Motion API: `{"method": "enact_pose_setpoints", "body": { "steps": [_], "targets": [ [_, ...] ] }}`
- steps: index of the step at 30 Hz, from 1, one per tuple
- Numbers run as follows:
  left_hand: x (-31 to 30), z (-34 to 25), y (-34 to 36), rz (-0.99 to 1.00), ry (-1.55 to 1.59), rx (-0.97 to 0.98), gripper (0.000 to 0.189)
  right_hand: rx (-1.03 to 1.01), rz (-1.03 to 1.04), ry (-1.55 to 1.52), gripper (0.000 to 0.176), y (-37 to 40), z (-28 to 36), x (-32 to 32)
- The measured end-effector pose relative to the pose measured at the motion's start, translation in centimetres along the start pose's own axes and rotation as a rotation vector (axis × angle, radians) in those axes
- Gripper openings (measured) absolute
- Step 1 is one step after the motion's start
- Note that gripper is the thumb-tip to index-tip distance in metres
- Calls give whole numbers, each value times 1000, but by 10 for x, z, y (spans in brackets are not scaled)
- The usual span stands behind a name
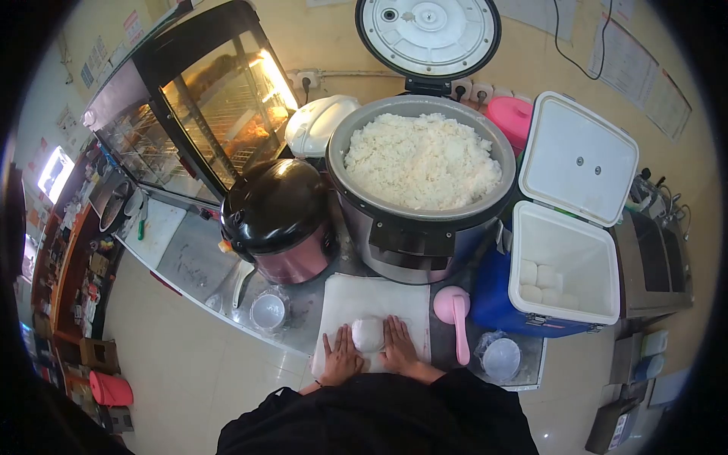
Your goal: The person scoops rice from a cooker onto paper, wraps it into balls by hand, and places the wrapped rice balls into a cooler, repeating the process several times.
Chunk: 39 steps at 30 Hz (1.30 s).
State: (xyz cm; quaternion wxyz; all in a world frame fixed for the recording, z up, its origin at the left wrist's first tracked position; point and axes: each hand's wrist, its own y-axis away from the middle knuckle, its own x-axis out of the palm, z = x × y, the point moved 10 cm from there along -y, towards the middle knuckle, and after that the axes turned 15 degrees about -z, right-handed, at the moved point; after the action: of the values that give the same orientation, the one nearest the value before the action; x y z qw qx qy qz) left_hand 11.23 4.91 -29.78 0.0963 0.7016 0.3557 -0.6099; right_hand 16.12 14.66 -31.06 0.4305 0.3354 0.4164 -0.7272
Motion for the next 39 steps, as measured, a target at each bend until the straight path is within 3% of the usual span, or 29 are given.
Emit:
{"method": "enact_pose_setpoints", "body": {
  "steps": [2, 5, 8, 9, 12, 13, 17, 19, 23, 26, 27, 29, 32, 33, 35, 37, 39],
  "targets": [
    [-12, -3, -7, -55, 42, -46, 61, 120, -52, -64, 73, -1, -1, 3],
    [-5, 7, -25, 67, 55, -8, 46, 460, 59, -273, 70, -7, -31, 35],
    [-30, 1, -53, 45, 98, 61, 34, 1308, 224, -1451, 66, -6, -16, 31],
    [-45, -7, -61, 22, 110, 87, 32, 1366, 249, -1708, 60, -15, -8, 18],
    [-81, -29, -74, -154, 152, 263, 35, 1748, 373, -1749, 56, -11, 7, -26],
    [-96, -40, -78, -207, 174, 332, 36, 1718, 453, -1718, 57, -12, 14, -45],
    [-141, -86, -91, -381, 302, 544, 42, 1434, 444, -1519, 60, -19, 15, -93],
    [-152, -104, -100, -446, 421, 569, 46, 1379, 233, -1628, 52, -25, 13, -114],
    [-146, -139, -115, -458, 1000, 294, 43, 1200, -220, -1907, 46, -34, 9, -167],
    [-147, -186, -116, -506, 1084, 469, 50, 1068, -467, -2018, 45, -26, -16, -198],
    [-134, -204, -121, -334, 1080, 534, 69, 984, -494, -2029, 44, -24, -22, -215],
    [-148, -237, -131, -330, 1109, 580, 73, 907, -580, -2007, 45, -12, -45, -237],
    [-162, -293, -158, -247, 887, 698, 82, 987, -791, -1743, 49, 6, -81, -309],
    [-163, -306, -169, -220, 847, 701, 79, 913, -783, -1534, 57, 7, -102, -334],
    [-155, -321, -182, -184, 830, 711, 73, 944, -875, -1328, 57, 9, -148, -377],
    [-144, -324, -189, -160, 873, 729, 68, 1006, -818, -899, 57, 14, -207, -406],
    [-123, -322, -194, -94, 843, 719, 66, 976, -536, -421, 63, 19, -284, -403]
  ]
}}
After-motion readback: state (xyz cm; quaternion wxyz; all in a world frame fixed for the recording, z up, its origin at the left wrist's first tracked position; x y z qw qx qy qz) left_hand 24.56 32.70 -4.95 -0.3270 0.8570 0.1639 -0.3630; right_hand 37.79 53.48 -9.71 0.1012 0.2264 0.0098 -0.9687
